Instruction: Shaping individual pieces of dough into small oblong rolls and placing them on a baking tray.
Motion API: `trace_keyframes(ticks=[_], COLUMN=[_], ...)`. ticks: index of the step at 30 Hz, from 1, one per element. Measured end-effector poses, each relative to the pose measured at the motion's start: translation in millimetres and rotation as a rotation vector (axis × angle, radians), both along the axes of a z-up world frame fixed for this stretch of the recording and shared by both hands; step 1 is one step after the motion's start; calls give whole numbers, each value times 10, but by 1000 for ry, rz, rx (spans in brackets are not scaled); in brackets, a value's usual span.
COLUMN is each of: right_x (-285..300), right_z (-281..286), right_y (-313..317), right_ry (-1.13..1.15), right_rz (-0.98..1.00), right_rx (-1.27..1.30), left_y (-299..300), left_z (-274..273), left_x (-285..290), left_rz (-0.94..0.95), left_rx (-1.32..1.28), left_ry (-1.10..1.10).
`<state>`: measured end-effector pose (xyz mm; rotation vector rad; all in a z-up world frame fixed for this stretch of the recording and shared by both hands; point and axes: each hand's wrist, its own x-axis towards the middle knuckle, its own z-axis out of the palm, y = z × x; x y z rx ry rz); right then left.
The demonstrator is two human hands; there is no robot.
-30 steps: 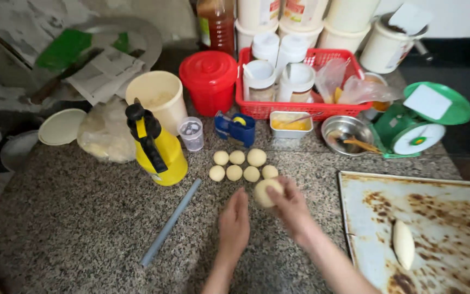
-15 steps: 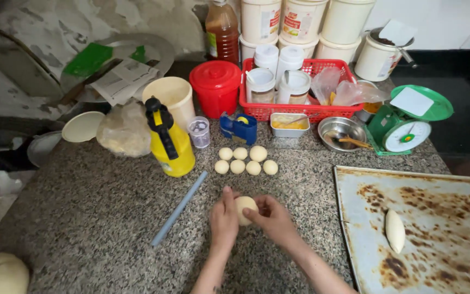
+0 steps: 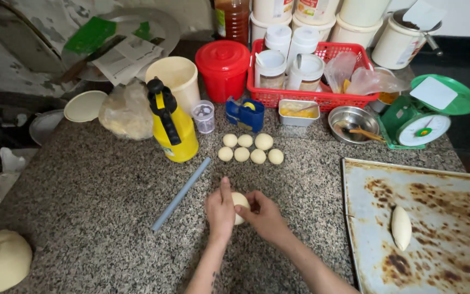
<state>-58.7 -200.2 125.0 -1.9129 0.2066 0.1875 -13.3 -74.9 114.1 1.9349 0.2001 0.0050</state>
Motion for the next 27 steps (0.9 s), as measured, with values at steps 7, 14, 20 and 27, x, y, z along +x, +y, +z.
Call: trace_keyframes(ticks=[7, 14, 20, 27], right_x=[-81, -87, -199, -293], right_z=[72, 600, -4, -409], right_y=[-116, -475, -787, -903], right_ry=[244, 57, 79, 132], right_rz=[-101, -263, -400, -398], right_rx=[320, 577, 554, 415], left_y=[-86, -77, -161, 715], left_z=[45, 887, 25, -1315], left_x=[-46, -147, -476, 71], left_rz=[-97, -613, -645, -94], left_rx=[-150, 169, 602, 3021], left_ry=[70, -134, -587, -948])
